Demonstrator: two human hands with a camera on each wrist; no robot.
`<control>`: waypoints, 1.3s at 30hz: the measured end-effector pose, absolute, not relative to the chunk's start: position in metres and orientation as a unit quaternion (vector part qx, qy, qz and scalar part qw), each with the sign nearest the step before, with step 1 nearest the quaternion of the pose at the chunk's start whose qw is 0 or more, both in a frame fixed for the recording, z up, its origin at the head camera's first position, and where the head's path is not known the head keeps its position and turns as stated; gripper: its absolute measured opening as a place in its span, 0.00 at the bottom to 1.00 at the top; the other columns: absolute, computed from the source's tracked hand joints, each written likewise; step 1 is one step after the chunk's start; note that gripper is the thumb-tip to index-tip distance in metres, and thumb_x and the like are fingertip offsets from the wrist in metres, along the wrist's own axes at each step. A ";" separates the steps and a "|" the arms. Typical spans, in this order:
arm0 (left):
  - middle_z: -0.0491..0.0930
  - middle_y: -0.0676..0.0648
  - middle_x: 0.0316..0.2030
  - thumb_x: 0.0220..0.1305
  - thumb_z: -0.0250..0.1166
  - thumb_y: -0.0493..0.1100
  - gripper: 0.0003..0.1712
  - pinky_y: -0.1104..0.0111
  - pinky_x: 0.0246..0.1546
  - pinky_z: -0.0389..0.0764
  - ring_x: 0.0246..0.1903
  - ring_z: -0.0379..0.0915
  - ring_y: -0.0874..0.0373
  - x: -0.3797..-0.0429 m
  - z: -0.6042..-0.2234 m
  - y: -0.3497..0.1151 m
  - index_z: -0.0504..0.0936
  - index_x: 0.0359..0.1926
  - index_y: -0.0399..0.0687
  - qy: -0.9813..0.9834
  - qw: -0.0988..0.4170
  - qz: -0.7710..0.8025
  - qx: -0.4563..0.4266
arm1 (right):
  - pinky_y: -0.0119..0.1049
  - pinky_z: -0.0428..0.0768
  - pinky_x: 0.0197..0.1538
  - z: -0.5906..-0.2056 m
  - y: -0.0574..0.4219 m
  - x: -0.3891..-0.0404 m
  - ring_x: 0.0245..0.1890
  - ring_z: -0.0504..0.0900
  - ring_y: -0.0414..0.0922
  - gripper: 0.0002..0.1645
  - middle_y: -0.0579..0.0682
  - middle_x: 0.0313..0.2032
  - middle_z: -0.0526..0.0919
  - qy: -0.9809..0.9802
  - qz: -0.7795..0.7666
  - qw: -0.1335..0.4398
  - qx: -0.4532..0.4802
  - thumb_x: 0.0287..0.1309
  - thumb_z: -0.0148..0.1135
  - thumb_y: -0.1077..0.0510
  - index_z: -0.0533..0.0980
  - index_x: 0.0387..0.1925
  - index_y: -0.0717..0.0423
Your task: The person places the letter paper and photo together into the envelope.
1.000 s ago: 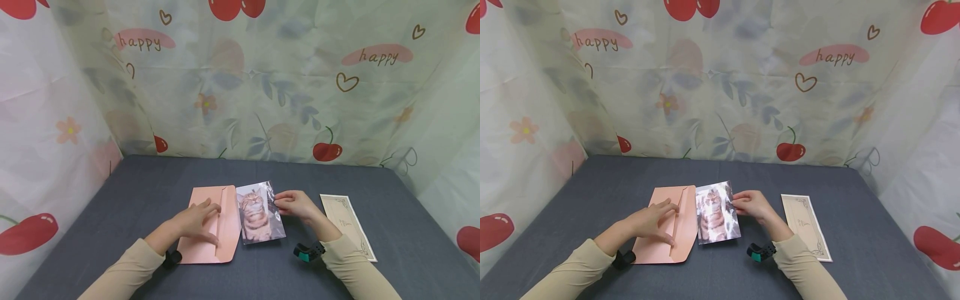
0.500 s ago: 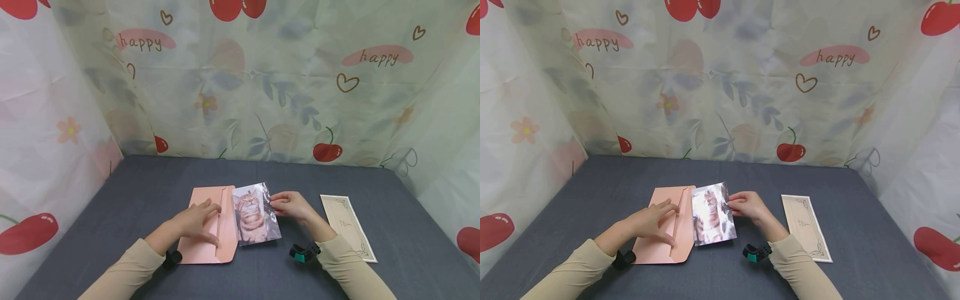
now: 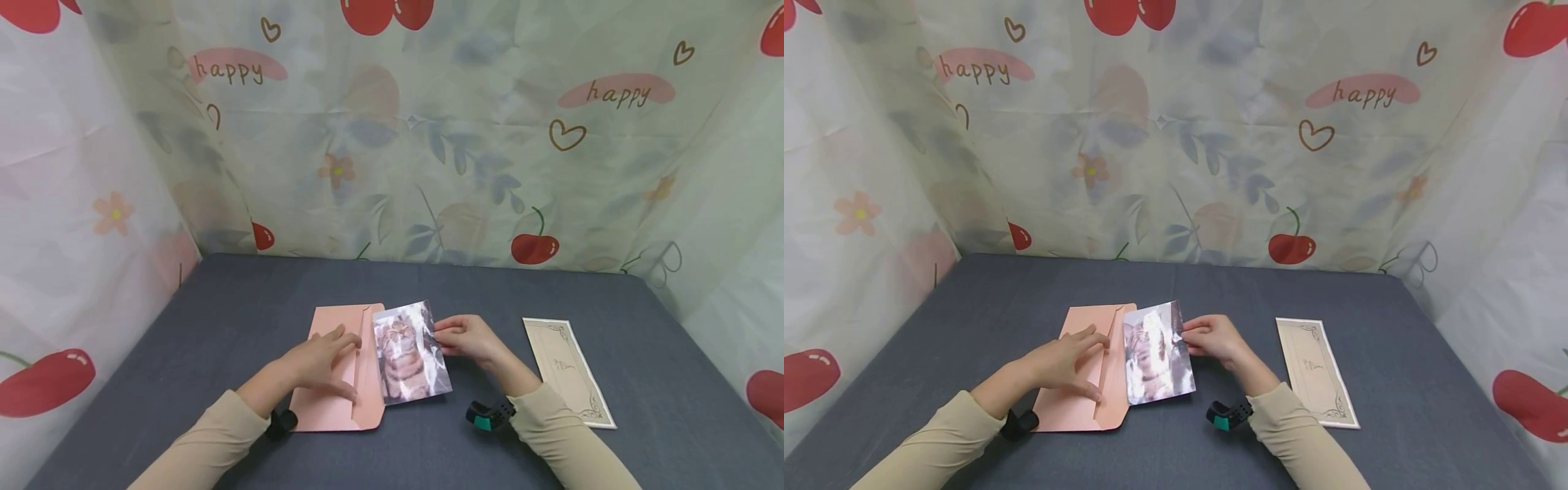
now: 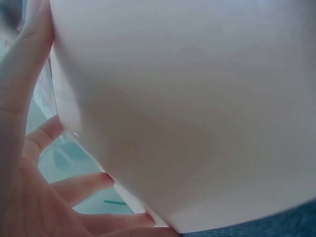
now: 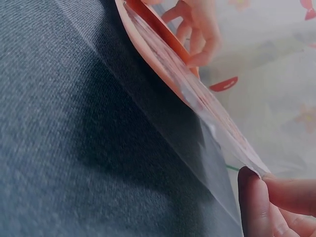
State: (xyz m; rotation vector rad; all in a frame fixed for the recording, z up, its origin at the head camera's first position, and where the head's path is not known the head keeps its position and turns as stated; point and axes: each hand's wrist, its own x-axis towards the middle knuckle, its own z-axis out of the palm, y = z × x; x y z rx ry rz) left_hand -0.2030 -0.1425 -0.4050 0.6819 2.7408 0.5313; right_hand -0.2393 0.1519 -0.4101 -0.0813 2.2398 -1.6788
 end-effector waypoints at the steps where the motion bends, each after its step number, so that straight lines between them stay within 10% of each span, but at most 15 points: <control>1: 0.55 0.33 0.69 0.37 0.73 0.67 0.46 0.42 0.67 0.52 0.64 0.62 0.37 -0.203 -0.405 -0.142 0.67 0.57 0.57 0.945 0.133 0.182 0.235 | 0.28 0.83 0.33 -0.411 0.151 -0.239 0.26 0.79 0.34 0.20 0.48 0.31 0.84 0.787 -0.592 0.170 -0.029 0.57 0.59 0.67 0.71 0.50 0.76; 39: 0.54 0.32 0.69 0.37 0.73 0.66 0.46 0.42 0.67 0.52 0.64 0.62 0.37 -0.203 -0.404 -0.142 0.67 0.57 0.57 0.947 0.138 0.180 0.227 | 0.27 0.82 0.32 -0.418 0.131 -0.238 0.25 0.80 0.34 0.18 0.49 0.30 0.85 0.780 -0.599 0.180 -0.022 0.57 0.58 0.68 0.72 0.49 0.75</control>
